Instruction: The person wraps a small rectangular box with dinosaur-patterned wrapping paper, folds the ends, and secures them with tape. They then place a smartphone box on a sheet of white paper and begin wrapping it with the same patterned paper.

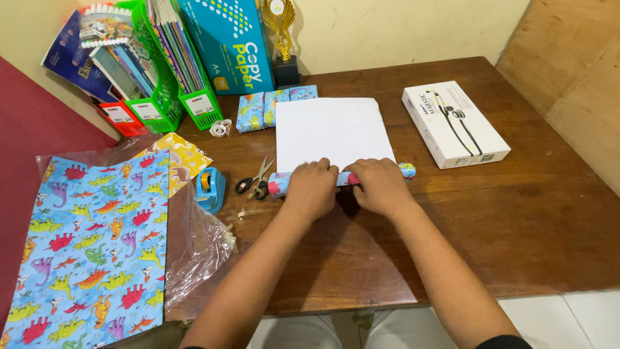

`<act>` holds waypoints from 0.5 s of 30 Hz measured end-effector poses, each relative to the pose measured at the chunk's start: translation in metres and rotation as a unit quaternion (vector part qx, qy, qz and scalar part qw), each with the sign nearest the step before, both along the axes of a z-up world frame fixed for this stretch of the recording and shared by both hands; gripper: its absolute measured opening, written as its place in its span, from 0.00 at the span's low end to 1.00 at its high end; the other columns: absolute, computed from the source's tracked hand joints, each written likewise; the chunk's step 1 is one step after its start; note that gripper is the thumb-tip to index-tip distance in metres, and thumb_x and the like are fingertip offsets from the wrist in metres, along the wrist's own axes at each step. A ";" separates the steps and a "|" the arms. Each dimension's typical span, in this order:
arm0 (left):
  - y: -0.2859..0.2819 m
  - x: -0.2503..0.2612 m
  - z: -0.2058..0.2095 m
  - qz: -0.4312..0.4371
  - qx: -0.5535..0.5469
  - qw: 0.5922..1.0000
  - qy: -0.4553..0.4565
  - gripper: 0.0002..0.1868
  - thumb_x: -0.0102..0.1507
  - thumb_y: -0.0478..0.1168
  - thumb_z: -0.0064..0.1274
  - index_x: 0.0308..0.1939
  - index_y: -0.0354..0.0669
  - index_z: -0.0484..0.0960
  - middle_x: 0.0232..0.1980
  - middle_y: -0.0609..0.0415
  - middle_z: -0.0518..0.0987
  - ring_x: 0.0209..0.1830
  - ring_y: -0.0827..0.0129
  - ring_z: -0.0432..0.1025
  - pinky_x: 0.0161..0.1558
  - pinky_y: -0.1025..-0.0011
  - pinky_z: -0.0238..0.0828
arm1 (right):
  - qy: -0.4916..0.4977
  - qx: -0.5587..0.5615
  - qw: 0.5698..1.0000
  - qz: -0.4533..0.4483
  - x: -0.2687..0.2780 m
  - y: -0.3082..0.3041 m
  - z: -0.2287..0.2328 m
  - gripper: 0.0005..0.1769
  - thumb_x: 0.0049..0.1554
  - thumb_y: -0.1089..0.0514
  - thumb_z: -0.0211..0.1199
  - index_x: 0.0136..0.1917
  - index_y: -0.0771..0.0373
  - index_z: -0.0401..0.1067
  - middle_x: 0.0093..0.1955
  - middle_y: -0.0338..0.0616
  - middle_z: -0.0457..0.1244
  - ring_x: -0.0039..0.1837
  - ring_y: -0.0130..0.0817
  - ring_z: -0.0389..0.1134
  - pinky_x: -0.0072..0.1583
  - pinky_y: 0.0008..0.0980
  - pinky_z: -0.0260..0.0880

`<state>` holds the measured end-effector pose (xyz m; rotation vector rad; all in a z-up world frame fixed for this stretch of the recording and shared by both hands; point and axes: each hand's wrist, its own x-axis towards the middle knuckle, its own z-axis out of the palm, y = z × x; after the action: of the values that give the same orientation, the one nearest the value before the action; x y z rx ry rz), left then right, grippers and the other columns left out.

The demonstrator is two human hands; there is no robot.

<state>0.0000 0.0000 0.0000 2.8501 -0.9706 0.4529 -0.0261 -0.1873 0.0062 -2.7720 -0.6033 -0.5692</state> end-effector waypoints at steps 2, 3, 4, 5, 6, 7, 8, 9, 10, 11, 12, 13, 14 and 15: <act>-0.005 -0.007 -0.001 0.013 -0.021 1.000 -0.019 0.14 0.57 0.42 0.63 0.42 0.41 0.80 0.42 0.49 0.77 0.41 0.56 0.77 0.41 0.57 0.74 | -0.039 0.002 0.999 0.002 -0.002 0.001 0.000 0.19 0.42 0.60 0.69 0.50 0.55 0.78 0.45 0.41 0.71 0.53 0.42 0.71 0.57 0.52 0.65; -0.005 -0.009 -0.002 0.010 -0.014 1.000 -0.024 0.13 0.57 0.42 0.62 0.42 0.41 0.80 0.42 0.49 0.78 0.40 0.56 0.77 0.39 0.58 0.74 | -0.059 0.003 0.998 0.001 -0.004 0.001 0.001 0.19 0.40 0.60 0.70 0.49 0.54 0.78 0.45 0.41 0.71 0.52 0.42 0.71 0.59 0.54 0.64; -0.005 -0.010 -0.002 0.008 -0.006 1.000 -0.030 0.13 0.58 0.43 0.62 0.41 0.41 0.80 0.42 0.49 0.78 0.39 0.56 0.78 0.38 0.58 0.74 | -0.045 0.000 0.999 -0.004 -0.006 0.001 0.001 0.19 0.41 0.59 0.70 0.49 0.54 0.78 0.45 0.41 0.71 0.53 0.41 0.72 0.60 0.54 0.64; -0.005 -0.010 -0.001 0.004 0.001 0.999 -0.036 0.12 0.58 0.43 0.61 0.41 0.41 0.80 0.41 0.50 0.79 0.38 0.57 0.78 0.37 0.58 0.74 | -0.032 -0.002 0.999 -0.010 -0.007 0.000 0.003 0.19 0.42 0.58 0.70 0.50 0.54 0.78 0.44 0.41 0.71 0.53 0.41 0.72 0.61 0.53 0.64; -0.005 -0.009 0.000 0.007 0.006 1.000 -0.019 0.13 0.58 0.43 0.61 0.42 0.41 0.80 0.42 0.49 0.79 0.39 0.56 0.78 0.37 0.58 0.74 | -0.018 -0.005 1.000 -0.017 -0.008 -0.001 0.005 0.19 0.42 0.58 0.70 0.50 0.54 0.78 0.44 0.41 0.71 0.53 0.40 0.72 0.61 0.53 0.63; -0.004 -0.009 0.002 0.009 0.011 1.000 -0.003 0.13 0.58 0.44 0.61 0.42 0.41 0.80 0.43 0.49 0.79 0.40 0.56 0.78 0.37 0.57 0.74 | 0.000 -0.007 1.000 -0.020 -0.009 -0.002 0.007 0.19 0.43 0.56 0.70 0.51 0.53 0.77 0.45 0.41 0.71 0.53 0.41 0.72 0.59 0.51 0.65; -0.004 -0.009 0.005 0.012 0.016 1.000 0.014 0.14 0.58 0.44 0.61 0.43 0.41 0.80 0.43 0.49 0.80 0.41 0.55 0.79 0.38 0.57 0.74 | 0.018 -0.008 1.000 -0.023 -0.010 -0.003 0.009 0.19 0.44 0.55 0.70 0.52 0.53 0.77 0.45 0.41 0.71 0.53 0.42 0.72 0.58 0.50 0.66; -0.003 -0.009 0.007 0.009 0.015 0.999 0.031 0.14 0.59 0.44 0.61 0.43 0.42 0.80 0.44 0.49 0.80 0.42 0.54 0.79 0.39 0.56 0.74 | 0.037 -0.010 0.999 -0.028 -0.012 -0.004 0.011 0.20 0.45 0.54 0.71 0.52 0.52 0.77 0.46 0.42 0.71 0.53 0.43 0.72 0.56 0.48 0.67; -0.002 -0.008 0.010 0.007 0.013 0.999 0.049 0.14 0.59 0.45 0.60 0.43 0.42 0.81 0.45 0.48 0.81 0.43 0.53 0.79 0.41 0.56 0.74 | 0.055 -0.010 0.998 -0.034 -0.012 -0.004 0.013 0.20 0.45 0.51 0.72 0.52 0.52 0.78 0.46 0.43 0.71 0.52 0.45 0.72 0.55 0.48 0.68; 0.000 -0.009 0.013 0.004 0.012 0.998 0.067 0.14 0.59 0.46 0.60 0.44 0.42 0.81 0.46 0.48 0.81 0.44 0.53 0.79 0.42 0.55 0.74 | 0.075 -0.011 0.996 -0.041 -0.013 -0.006 0.015 0.21 0.45 0.49 0.73 0.52 0.52 0.78 0.46 0.43 0.71 0.52 0.46 0.72 0.54 0.48 0.69; 0.001 -0.008 0.016 0.004 0.019 0.996 0.087 0.15 0.60 0.48 0.60 0.44 0.43 0.82 0.46 0.47 0.81 0.45 0.52 0.78 0.44 0.55 0.74 | 0.095 -0.011 0.994 -0.048 -0.013 -0.008 0.017 0.22 0.44 0.46 0.74 0.52 0.51 0.78 0.46 0.44 0.71 0.52 0.47 0.72 0.53 0.47 0.70; 0.004 -0.008 0.019 0.005 0.025 0.994 0.107 0.17 0.60 0.50 0.60 0.45 0.43 0.82 0.47 0.47 0.82 0.47 0.51 0.78 0.45 0.54 0.74 | 0.124 -0.015 0.990 -0.059 -0.013 -0.010 0.019 0.24 0.44 0.43 0.74 0.52 0.51 0.79 0.46 0.45 0.71 0.52 0.47 0.72 0.53 0.47 0.71; 0.006 -0.008 0.022 0.007 0.032 0.991 0.127 0.18 0.60 0.52 0.60 0.45 0.43 0.82 0.47 0.46 0.82 0.48 0.51 0.77 0.47 0.54 0.73 | 0.154 -0.019 0.985 -0.071 -0.013 -0.014 0.021 0.26 0.43 0.39 0.75 0.52 0.50 0.79 0.46 0.46 0.71 0.53 0.47 0.72 0.53 0.47 0.71; 0.007 -0.007 0.025 0.003 0.047 0.989 0.142 0.18 0.60 0.52 0.60 0.46 0.44 0.83 0.47 0.47 0.82 0.49 0.52 0.77 0.48 0.53 0.73 | 0.183 -0.022 0.979 -0.082 -0.012 -0.016 0.021 0.28 0.42 0.36 0.76 0.52 0.50 0.79 0.46 0.47 0.71 0.53 0.47 0.72 0.53 0.47 0.71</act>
<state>-0.0066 0.0072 0.0248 2.8904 -0.9522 -0.0010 -0.0382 -0.2035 0.0276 -2.8800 -0.3096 -0.0662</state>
